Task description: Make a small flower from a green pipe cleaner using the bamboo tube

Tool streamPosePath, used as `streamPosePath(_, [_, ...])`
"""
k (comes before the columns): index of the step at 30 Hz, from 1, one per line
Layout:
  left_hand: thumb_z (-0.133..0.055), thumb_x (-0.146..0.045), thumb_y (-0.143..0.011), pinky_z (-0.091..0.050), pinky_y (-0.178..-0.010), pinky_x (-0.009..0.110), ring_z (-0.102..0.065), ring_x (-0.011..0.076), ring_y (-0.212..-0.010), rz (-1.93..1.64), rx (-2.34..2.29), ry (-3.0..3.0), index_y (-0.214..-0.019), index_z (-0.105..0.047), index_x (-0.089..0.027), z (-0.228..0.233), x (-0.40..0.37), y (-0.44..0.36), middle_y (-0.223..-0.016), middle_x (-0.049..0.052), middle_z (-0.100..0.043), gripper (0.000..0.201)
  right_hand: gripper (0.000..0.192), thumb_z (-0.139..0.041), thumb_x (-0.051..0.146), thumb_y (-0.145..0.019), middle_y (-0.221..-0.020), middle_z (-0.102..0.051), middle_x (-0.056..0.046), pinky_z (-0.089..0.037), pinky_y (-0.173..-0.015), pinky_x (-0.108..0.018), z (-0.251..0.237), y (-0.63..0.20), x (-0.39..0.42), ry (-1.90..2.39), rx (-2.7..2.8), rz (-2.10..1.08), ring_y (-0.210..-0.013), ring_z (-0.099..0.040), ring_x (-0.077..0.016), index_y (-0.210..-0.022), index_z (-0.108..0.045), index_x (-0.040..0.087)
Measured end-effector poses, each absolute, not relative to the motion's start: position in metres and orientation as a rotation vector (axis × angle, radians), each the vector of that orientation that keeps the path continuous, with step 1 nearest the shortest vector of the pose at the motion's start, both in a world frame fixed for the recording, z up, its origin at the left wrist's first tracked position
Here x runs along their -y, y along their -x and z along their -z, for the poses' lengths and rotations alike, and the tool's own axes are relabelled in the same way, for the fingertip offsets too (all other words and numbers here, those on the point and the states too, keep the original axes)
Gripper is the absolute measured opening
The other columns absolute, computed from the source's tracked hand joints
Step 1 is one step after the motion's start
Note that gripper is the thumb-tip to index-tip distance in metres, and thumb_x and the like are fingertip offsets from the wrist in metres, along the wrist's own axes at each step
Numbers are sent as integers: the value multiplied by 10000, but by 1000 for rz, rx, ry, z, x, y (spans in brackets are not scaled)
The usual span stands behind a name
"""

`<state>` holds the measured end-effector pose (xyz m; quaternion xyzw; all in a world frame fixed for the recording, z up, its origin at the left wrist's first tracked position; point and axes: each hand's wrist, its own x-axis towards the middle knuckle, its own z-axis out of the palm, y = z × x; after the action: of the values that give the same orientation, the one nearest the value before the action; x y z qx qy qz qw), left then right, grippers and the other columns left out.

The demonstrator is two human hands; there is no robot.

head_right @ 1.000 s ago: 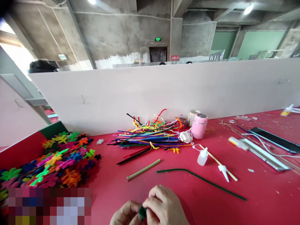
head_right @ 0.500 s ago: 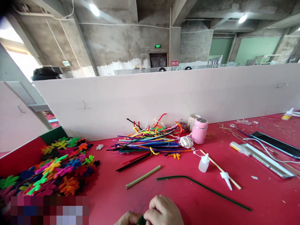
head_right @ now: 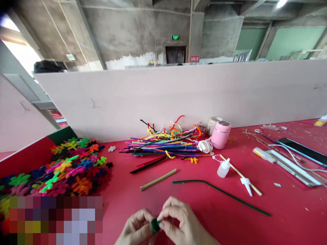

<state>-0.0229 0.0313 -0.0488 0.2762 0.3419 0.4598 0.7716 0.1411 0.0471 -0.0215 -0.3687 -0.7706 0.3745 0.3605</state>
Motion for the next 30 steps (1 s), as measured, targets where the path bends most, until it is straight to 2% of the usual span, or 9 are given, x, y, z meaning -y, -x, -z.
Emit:
streamPosePath(3, [-729, -207, -600, -311, -398, 163, -497, 64, -389, -979, -657, -579, -600, -617, -116, 37, -29, 21, -568, 35, -631, 144, 141, -521, 232, -821, -742, -526, -19, -409, -665, -207, 10, -145, -46, 940, 1931, -1143, -710, -533, -122, -759, -622, 156])
streamPosePath(6, [-675, -154, -658, -334, -419, 168, -507, 66, -417, -950, -638, -561, -620, -612, -109, 30, -27, 21, -619, 51, -645, 86, 157, -517, 249, -832, -751, -519, -15, -406, -677, -215, 10, -148, -46, 911, 1880, -1258, -718, -522, -119, -771, -625, 154])
streamPosePath(16, [-625, -104, -683, -317, -434, 159, -510, 59, -417, -898, -581, -510, -626, -601, -108, 29, -27, 24, -640, 84, -671, 62, 186, -471, 265, -862, -731, -509, -4, -392, -669, -229, 13, -144, -44, 887, 1846, -1322, -693, -504, -115, -754, -577, 157])
streamPosePath(22, [-610, -86, -673, -323, -431, 163, -521, 66, -407, -882, -563, -506, -632, -598, -111, 29, -26, 23, -648, 94, -679, 49, 166, -452, 277, -871, -741, -521, -5, -407, -681, -241, 13, -143, -43, 890, 1813, -1404, -700, -526, -120, -864, -576, 168])
streamPosePath(30, [-650, -126, -655, -327, -411, 162, -523, 75, -420, -861, -564, -520, -620, -590, -113, 28, -24, 21, -621, 87, -672, 70, 180, -469, 285, -859, -799, -493, -12, -432, -668, -245, 16, -144, -42, 805, 1706, -1552, -671, -540, -102, -882, -597, 162])
